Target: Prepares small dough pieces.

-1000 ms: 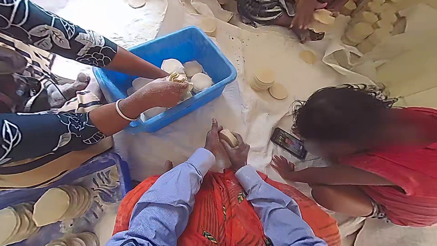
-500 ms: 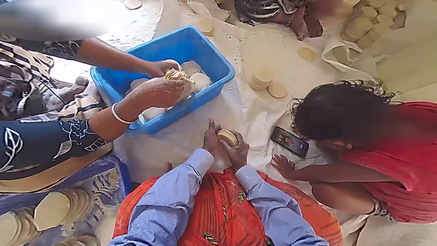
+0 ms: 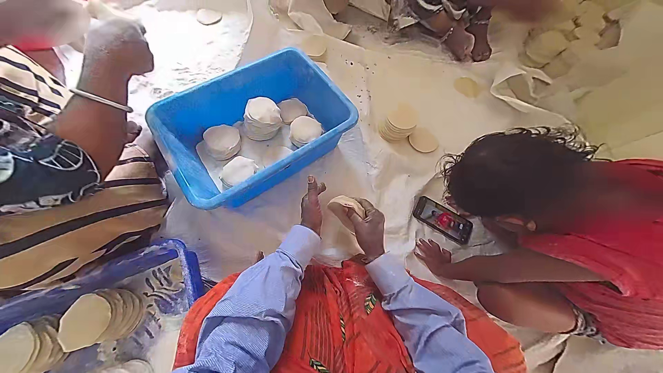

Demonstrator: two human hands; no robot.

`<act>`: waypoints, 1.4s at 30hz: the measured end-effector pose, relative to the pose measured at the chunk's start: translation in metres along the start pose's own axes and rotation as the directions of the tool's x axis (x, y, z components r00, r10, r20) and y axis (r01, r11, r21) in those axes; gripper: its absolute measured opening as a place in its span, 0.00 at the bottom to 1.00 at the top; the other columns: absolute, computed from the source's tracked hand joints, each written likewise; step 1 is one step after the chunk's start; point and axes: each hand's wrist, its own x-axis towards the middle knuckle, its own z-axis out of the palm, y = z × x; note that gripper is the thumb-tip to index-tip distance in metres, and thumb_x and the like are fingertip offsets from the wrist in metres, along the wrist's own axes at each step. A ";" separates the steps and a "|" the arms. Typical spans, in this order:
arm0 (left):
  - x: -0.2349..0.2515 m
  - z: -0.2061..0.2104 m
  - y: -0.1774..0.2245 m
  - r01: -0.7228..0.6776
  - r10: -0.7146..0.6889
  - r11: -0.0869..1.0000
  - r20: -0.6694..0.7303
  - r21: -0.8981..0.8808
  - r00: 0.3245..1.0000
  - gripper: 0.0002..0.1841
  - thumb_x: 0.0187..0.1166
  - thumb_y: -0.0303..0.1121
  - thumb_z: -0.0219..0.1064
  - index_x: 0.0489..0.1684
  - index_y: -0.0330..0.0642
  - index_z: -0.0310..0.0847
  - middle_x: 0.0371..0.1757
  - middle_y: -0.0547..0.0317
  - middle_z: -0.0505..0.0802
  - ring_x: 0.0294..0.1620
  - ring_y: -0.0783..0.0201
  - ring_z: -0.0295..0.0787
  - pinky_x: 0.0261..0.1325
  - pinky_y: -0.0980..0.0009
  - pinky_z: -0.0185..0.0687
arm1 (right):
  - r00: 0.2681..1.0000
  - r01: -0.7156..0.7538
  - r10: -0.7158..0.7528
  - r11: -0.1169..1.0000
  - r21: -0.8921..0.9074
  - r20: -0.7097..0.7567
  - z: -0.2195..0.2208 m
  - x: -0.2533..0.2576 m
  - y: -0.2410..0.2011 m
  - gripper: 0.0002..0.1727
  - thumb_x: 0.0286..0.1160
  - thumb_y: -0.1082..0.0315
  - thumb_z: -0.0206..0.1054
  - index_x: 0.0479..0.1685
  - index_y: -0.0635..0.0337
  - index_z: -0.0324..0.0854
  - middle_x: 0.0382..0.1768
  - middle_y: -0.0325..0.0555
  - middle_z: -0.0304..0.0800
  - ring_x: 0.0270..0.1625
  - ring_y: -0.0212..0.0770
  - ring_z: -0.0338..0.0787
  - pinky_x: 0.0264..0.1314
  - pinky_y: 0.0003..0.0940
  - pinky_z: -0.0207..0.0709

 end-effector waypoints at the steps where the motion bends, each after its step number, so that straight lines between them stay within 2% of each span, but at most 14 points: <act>1: 0.003 -0.001 -0.002 0.030 -0.030 0.998 0.007 -0.051 1.000 0.46 0.90 0.64 0.24 0.78 0.31 0.73 0.80 0.43 0.80 0.85 0.51 0.67 0.87 0.50 0.56 | 0.999 -0.040 0.036 0.989 0.143 0.028 -0.005 0.004 -0.009 0.13 0.74 0.67 0.74 0.53 0.63 0.88 0.39 0.47 0.94 0.42 0.37 0.92 0.51 0.40 0.86; 4: 0.002 0.003 -0.007 0.244 -0.215 0.909 0.121 -0.338 0.969 0.47 0.86 0.71 0.28 0.73 0.35 0.75 0.66 0.43 0.88 0.68 0.52 0.83 0.71 0.51 0.79 | 0.967 -0.244 0.163 0.809 0.535 0.195 -0.017 0.013 -0.020 0.12 0.82 0.73 0.66 0.60 0.64 0.83 0.45 0.46 0.93 0.43 0.34 0.93 0.50 0.33 0.90; 7: -0.010 0.010 -0.009 0.457 -0.331 0.758 0.330 -0.465 0.884 0.49 0.80 0.76 0.31 0.79 0.43 0.70 0.69 0.43 0.86 0.68 0.47 0.85 0.66 0.45 0.82 | 0.922 -0.388 0.297 0.700 0.599 0.250 -0.021 0.017 -0.012 0.16 0.88 0.75 0.57 0.70 0.63 0.79 0.53 0.50 0.91 0.47 0.38 0.92 0.51 0.35 0.88; 10: -0.015 0.013 -0.007 0.468 -0.364 0.753 0.301 -0.462 0.882 0.39 0.86 0.68 0.43 0.81 0.45 0.67 0.70 0.41 0.85 0.69 0.44 0.85 0.66 0.43 0.83 | 0.903 -0.431 0.366 0.763 0.482 0.226 -0.022 0.015 -0.014 0.18 0.91 0.71 0.54 0.74 0.59 0.76 0.57 0.52 0.88 0.49 0.40 0.89 0.50 0.37 0.85; 13: -0.016 0.016 -0.004 0.420 -0.347 0.812 0.243 -0.406 0.906 0.23 0.91 0.47 0.53 0.75 0.42 0.72 0.64 0.42 0.88 0.61 0.46 0.88 0.60 0.46 0.86 | 0.958 -0.253 0.231 0.959 0.125 0.167 -0.023 0.016 -0.013 0.22 0.91 0.71 0.51 0.80 0.60 0.71 0.72 0.58 0.82 0.66 0.50 0.86 0.66 0.51 0.78; 15: -0.014 0.016 -0.006 0.380 -0.325 0.860 0.209 -0.341 0.922 0.20 0.91 0.37 0.55 0.76 0.41 0.71 0.63 0.42 0.88 0.59 0.49 0.89 0.59 0.49 0.87 | 0.980 -0.126 0.141 0.986 -0.110 0.141 -0.024 0.021 -0.011 0.22 0.92 0.69 0.50 0.81 0.62 0.71 0.71 0.60 0.85 0.70 0.56 0.86 0.72 0.59 0.76; 18: -0.014 0.017 -0.003 0.329 -0.299 0.913 0.152 -0.242 0.942 0.20 0.89 0.35 0.59 0.76 0.39 0.72 0.61 0.41 0.88 0.57 0.49 0.89 0.57 0.49 0.87 | 0.965 -0.251 0.252 0.968 -0.024 0.076 -0.032 0.028 -0.003 0.25 0.96 0.58 0.47 0.81 0.62 0.71 0.69 0.59 0.86 0.70 0.57 0.86 0.72 0.60 0.76; 21: -0.021 0.022 0.009 0.331 -0.297 0.923 0.188 -0.194 0.936 0.19 0.89 0.37 0.59 0.73 0.39 0.74 0.58 0.42 0.90 0.54 0.50 0.91 0.54 0.51 0.89 | 0.795 -0.590 0.591 0.698 0.407 0.137 -0.041 0.032 0.004 0.38 0.92 0.37 0.41 0.75 0.62 0.76 0.62 0.56 0.89 0.60 0.50 0.89 0.57 0.51 0.83; 24: -0.020 0.022 0.003 0.419 -0.378 0.887 0.218 -0.195 0.900 0.19 0.90 0.37 0.57 0.74 0.38 0.73 0.60 0.41 0.89 0.56 0.48 0.90 0.56 0.49 0.88 | 0.629 -0.715 0.704 0.358 0.601 0.330 -0.033 0.028 0.004 0.49 0.81 0.23 0.38 0.66 0.62 0.79 0.52 0.58 0.91 0.53 0.53 0.92 0.52 0.55 0.87; 30: -0.014 0.020 -0.013 0.473 -0.451 0.870 0.163 -0.140 0.877 0.26 0.89 0.49 0.57 0.75 0.38 0.73 0.65 0.40 0.86 0.62 0.45 0.87 0.61 0.45 0.85 | 0.700 -0.678 0.665 0.506 0.534 0.259 -0.018 0.016 -0.014 0.40 0.86 0.32 0.48 0.70 0.60 0.80 0.58 0.56 0.90 0.59 0.51 0.90 0.61 0.54 0.84; 33: -0.015 0.023 -0.014 0.440 -0.413 0.887 0.184 -0.141 0.892 0.22 0.90 0.40 0.59 0.75 0.36 0.70 0.59 0.39 0.88 0.56 0.47 0.89 0.57 0.48 0.88 | 0.704 -0.676 0.654 0.496 0.545 0.278 -0.028 0.018 -0.017 0.38 0.87 0.33 0.49 0.71 0.59 0.77 0.55 0.56 0.89 0.55 0.51 0.90 0.54 0.53 0.85; 36: -0.015 0.021 -0.009 0.416 -0.386 0.896 0.190 -0.154 0.903 0.21 0.92 0.37 0.55 0.78 0.38 0.67 0.60 0.38 0.87 0.55 0.47 0.89 0.56 0.49 0.88 | 0.760 -0.634 0.588 0.575 0.517 0.279 -0.040 0.020 -0.021 0.20 0.90 0.57 0.58 0.72 0.58 0.76 0.49 0.54 0.89 0.44 0.47 0.92 0.42 0.46 0.88; 38: -0.014 0.019 -0.004 0.395 -0.362 0.906 0.205 -0.153 0.909 0.21 0.93 0.37 0.54 0.80 0.40 0.67 0.61 0.39 0.86 0.56 0.47 0.89 0.56 0.48 0.87 | 0.784 -0.613 0.549 0.616 0.494 0.289 -0.048 0.025 -0.019 0.21 0.88 0.73 0.55 0.77 0.59 0.72 0.45 0.55 0.89 0.38 0.46 0.92 0.39 0.43 0.88; 42: -0.015 0.016 0.006 0.386 -0.327 0.896 0.261 -0.220 0.908 0.21 0.93 0.38 0.53 0.80 0.44 0.69 0.62 0.40 0.87 0.57 0.46 0.90 0.56 0.47 0.88 | 0.781 -0.593 0.572 0.554 0.584 0.250 -0.062 0.033 -0.013 0.19 0.89 0.74 0.49 0.74 0.60 0.72 0.51 0.53 0.93 0.43 0.44 0.95 0.41 0.41 0.89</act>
